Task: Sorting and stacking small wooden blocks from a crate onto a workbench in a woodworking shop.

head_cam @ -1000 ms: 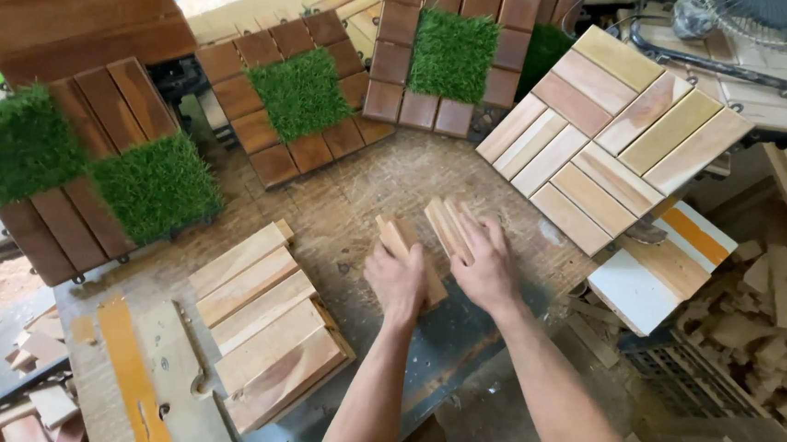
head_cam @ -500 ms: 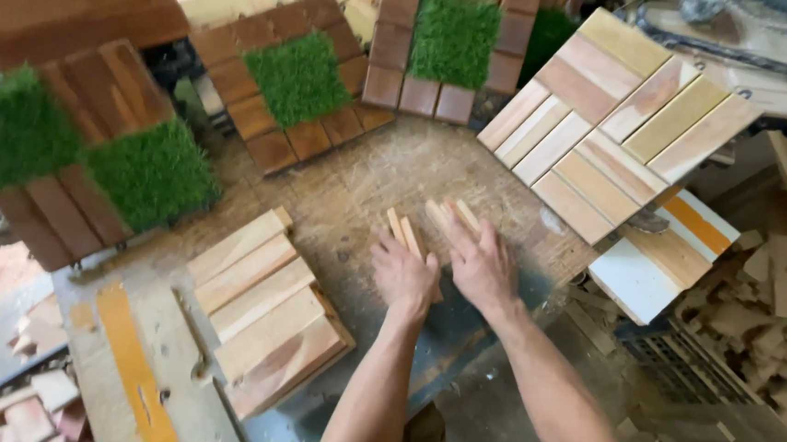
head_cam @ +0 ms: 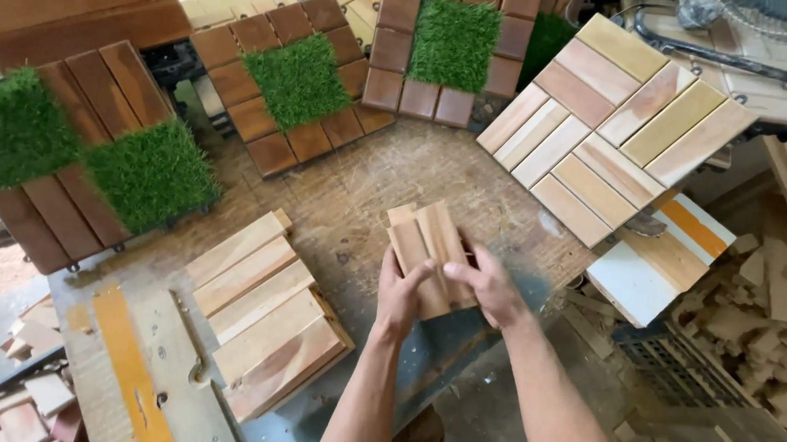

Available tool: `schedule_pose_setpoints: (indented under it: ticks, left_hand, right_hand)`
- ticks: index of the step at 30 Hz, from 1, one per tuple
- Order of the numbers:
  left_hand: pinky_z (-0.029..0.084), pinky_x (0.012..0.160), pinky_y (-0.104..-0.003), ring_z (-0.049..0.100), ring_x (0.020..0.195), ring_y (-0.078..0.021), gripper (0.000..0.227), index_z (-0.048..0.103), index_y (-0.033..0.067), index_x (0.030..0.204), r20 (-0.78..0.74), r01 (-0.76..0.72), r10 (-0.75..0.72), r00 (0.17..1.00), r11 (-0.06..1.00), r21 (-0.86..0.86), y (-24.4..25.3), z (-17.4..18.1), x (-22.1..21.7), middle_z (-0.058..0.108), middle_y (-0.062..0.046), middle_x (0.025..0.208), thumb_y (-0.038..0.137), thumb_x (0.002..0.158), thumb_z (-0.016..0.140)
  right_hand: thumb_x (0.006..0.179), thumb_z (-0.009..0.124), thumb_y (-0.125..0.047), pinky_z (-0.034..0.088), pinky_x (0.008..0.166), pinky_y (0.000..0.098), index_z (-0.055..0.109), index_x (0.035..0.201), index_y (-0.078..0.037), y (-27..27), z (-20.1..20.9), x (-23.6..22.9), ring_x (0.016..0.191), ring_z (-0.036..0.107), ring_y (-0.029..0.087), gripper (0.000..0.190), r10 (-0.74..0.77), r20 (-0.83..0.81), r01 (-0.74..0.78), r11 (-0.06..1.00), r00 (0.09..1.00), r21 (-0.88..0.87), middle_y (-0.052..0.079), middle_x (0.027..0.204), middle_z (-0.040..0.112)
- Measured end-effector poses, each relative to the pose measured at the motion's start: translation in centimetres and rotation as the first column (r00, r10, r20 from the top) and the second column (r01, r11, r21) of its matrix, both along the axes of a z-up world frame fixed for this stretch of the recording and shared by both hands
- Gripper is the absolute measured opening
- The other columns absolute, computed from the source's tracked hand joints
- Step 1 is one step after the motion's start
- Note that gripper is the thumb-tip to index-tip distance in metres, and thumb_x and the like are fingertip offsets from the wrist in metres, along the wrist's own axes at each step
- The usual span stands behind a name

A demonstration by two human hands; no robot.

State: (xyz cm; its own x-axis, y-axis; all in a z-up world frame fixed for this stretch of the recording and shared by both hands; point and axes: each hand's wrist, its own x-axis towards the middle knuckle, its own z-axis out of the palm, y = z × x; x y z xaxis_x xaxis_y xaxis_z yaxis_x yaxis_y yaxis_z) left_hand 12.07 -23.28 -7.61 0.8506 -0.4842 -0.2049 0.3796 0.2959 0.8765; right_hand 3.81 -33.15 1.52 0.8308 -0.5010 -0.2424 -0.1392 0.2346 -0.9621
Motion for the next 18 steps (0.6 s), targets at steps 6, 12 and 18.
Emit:
schedule_pose_setpoints:
  ticks: [6, 12, 18]
  left_hand:
    - [0.06, 0.082, -0.04, 0.064, 0.101, -0.0228, 0.093, 0.044, 0.0156, 0.143, 0.213, 0.087, -0.088, 0.973, 0.996, 0.015, 1.0, 0.3, 0.1, 0.062, -0.011, 0.115, 0.003, 0.063, 0.09]
    - [0.059, 0.084, -0.034, 0.062, 0.103, -0.0197, 0.087, 0.046, 0.0126, 0.143, 0.399, 0.136, -0.119, 0.909, 0.991, -0.014, 2.3, 4.4, -0.1, 0.062, -0.015, 0.118, -0.005, 0.069, 0.089]
    - [0.061, 0.082, -0.033, 0.063, 0.098, -0.0182, 0.087, 0.058, 0.0076, 0.135, 0.321, 0.114, -0.097, 0.942, 0.993, -0.033, 1.8, 1.7, 0.0, 0.066, -0.015, 0.108, -0.001, 0.059, 0.1]
  right_hand:
    - [0.06, 0.087, 0.015, 0.054, 0.096, 0.0506, 0.052, 0.15, -0.006, -4.0, -6.6, 0.0, 0.117, 0.064, 0.033, 0.099, 0.198, 0.265, -0.182, 0.98, 0.944, -0.083, 0.018, 0.126, 0.068]
    - [0.068, 0.088, 0.006, 0.051, 0.096, 0.0507, 0.047, 0.149, -0.005, -5.9, -8.1, 0.8, 0.12, 0.054, 0.023, 0.091, 0.348, 0.335, -0.236, 0.914, 0.876, -0.331, 0.018, 0.13, 0.065]
    - [0.082, 0.083, -0.001, 0.054, 0.085, 0.0643, 0.053, 0.146, 0.002, -7.4, -14.7, 0.1, 0.12, 0.058, 0.051, 0.071, 0.285, -0.03, -0.285, 0.938, 0.958, -0.195, 0.036, 0.134, 0.06]
